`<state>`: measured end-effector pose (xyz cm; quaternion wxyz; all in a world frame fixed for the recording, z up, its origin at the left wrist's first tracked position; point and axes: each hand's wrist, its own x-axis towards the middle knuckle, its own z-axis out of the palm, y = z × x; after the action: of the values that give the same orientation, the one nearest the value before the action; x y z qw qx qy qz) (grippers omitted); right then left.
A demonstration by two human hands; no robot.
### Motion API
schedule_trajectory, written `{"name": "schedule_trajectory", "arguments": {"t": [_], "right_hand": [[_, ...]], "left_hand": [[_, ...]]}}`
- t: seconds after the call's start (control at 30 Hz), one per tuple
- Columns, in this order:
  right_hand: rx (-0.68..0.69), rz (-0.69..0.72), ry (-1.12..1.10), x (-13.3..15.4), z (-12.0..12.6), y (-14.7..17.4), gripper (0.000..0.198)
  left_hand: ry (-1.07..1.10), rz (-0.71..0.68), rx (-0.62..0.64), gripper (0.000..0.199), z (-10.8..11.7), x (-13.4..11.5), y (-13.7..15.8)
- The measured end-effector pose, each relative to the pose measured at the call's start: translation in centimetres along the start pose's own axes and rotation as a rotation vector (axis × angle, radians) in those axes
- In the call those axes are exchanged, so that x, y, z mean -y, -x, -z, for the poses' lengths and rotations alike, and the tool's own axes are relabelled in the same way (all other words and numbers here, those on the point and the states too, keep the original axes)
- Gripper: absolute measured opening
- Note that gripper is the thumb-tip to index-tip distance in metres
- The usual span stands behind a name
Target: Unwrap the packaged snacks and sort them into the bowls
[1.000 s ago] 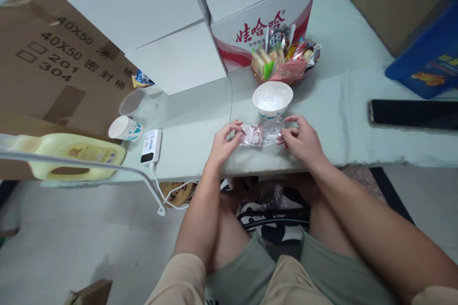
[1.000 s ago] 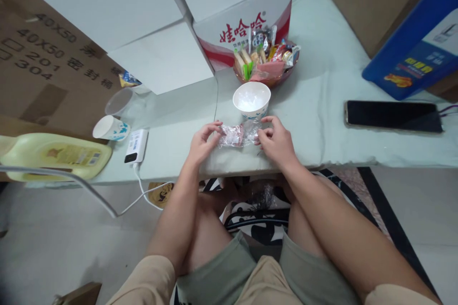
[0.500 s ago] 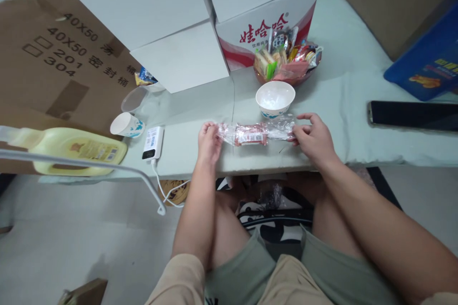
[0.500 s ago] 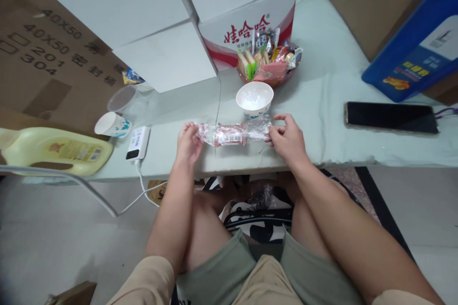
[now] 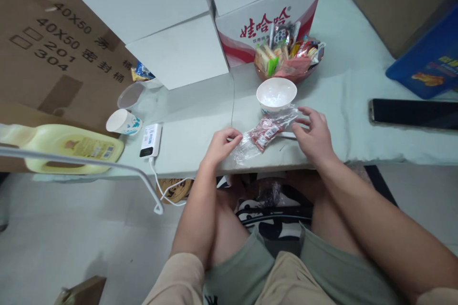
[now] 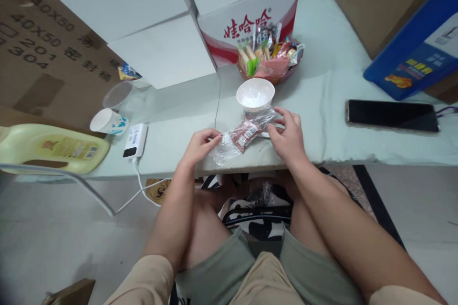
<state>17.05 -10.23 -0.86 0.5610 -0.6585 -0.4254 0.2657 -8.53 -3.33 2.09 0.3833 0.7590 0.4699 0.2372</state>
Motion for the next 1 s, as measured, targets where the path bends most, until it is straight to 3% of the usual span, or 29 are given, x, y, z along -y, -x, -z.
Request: {"name": "schedule_trajectory", "arguments": {"t": [0.1, 0.17, 0.27, 0.37, 0.5, 0.77, 0.9, 1.0], "right_hand": [[-0.108, 0.175, 0.180, 0.3, 0.2, 0.4, 0.047], [-0.081, 0.327, 0.259, 0.7, 0.0, 0.9, 0.036], [0.194, 0.574, 0.325, 1.3, -1.0, 1.9, 0.025], [0.384, 0.723, 0.441, 1.8, -2.5, 2.8, 0.039], [0.378, 0.750, 0.623, 2.2, -4.1, 3.7, 0.055], [0.183, 0.690, 0.816, 2.4, -4.0, 4.1, 0.022], [0.452, 0.717, 0.820, 2.1, -1.3, 2.9, 0.031], [0.612, 0.658, 0.823, 2.6, 0.3, 2.6, 0.032]], "left_hand": [[0.250, 0.096, -0.064, 0.026, -0.5, -0.4, 0.0], [0.461, 0.151, -0.104, 0.028, -0.8, -0.9, -0.1], [0.757, 0.168, -0.184, 0.028, -1.2, -1.8, -0.4], [1.025, 0.134, -0.187, 0.028, -1.2, -3.1, -0.5], [1.251, 0.218, -0.208, 0.025, -0.6, -4.4, -0.2], [1.451, 0.396, -0.563, 0.024, 1.3, -2.0, -1.5], [1.420, 0.501, -0.758, 0.025, 2.1, -0.6, -1.9], [1.402, 0.503, -0.800, 0.025, 2.5, -0.3, -1.9]]}}
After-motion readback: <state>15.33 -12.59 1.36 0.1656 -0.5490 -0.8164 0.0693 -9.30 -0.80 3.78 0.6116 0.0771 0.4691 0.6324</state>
